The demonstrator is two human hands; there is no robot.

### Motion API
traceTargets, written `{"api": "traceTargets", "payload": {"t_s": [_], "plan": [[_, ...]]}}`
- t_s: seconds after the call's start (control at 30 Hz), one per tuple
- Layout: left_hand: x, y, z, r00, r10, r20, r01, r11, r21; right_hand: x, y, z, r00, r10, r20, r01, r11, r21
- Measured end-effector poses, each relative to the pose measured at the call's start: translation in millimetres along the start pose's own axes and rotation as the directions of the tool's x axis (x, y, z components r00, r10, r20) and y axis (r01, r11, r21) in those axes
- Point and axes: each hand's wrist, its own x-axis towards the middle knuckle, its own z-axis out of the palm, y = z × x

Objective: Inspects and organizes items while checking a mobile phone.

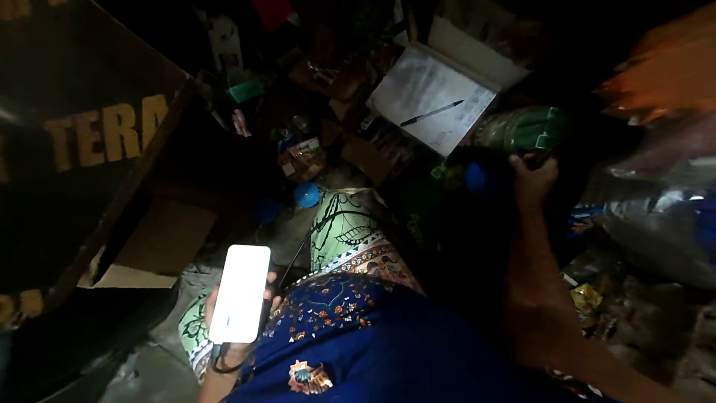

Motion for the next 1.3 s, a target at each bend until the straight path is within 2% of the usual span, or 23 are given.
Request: {"api": "traceTargets", "payload": {"t_s": [0.07, 0.17, 0.27, 0.4, 0.6, 0.73, 0.83, 1.0, 1.2, 1.3], "plan": [[-2, 0, -8, 0.998, -0.008, 0.054, 0.011, 0.999, -0.047, -4, -8, -13, 0.999, -0.033, 0.032, 0.035, 0.999, -0.039], [-6, -1, -10, 1.0, 0.011, 0.026, -0.01, 0.999, -0.049, -9, -12, -24, 0.997, -0.042, 0.064, 0.044, 0.999, -0.029], [-10, -1, -17, 0.994, 0.017, 0.108, -0.007, 0.995, -0.095, -17, -20, -32, 0.991, -0.073, 0.11, 0.077, 0.996, -0.037], [-16, -2, -13, 0.994, 0.072, 0.076, -0.07, 0.997, -0.022, -28, -35, -39, 0.976, -0.1, 0.195, 0.123, 0.986, -0.111], [-22, -1, -23, 0.991, 0.077, 0.11, -0.068, 0.994, -0.09, -48, -65, -54, 0.934, -0.118, 0.336, 0.177, 0.973, -0.15], [-25, -1, -25, 0.995, 0.082, 0.062, -0.074, 0.99, -0.124, -58, -86, -57, 0.896, -0.11, 0.431, 0.193, 0.969, -0.154], [-27, -1, -25, 0.99, 0.084, 0.114, -0.074, 0.993, -0.094, -71, -104, -54, 0.874, -0.13, 0.467, 0.203, 0.973, -0.109], [-29, -1, -36, 0.972, 0.082, 0.219, -0.046, 0.985, -0.165, -75, -119, -35, 0.843, -0.23, 0.485, 0.201, 0.973, 0.113], [-36, -2, -40, 0.965, 0.12, 0.233, -0.075, 0.978, -0.195, -72, -140, -9, 0.8, -0.345, 0.49, 0.207, 0.926, 0.314], [-37, -1, -39, 0.967, 0.127, 0.221, -0.081, 0.975, -0.205, -74, -153, 1, 0.775, -0.359, 0.52, 0.188, 0.917, 0.353]]}}
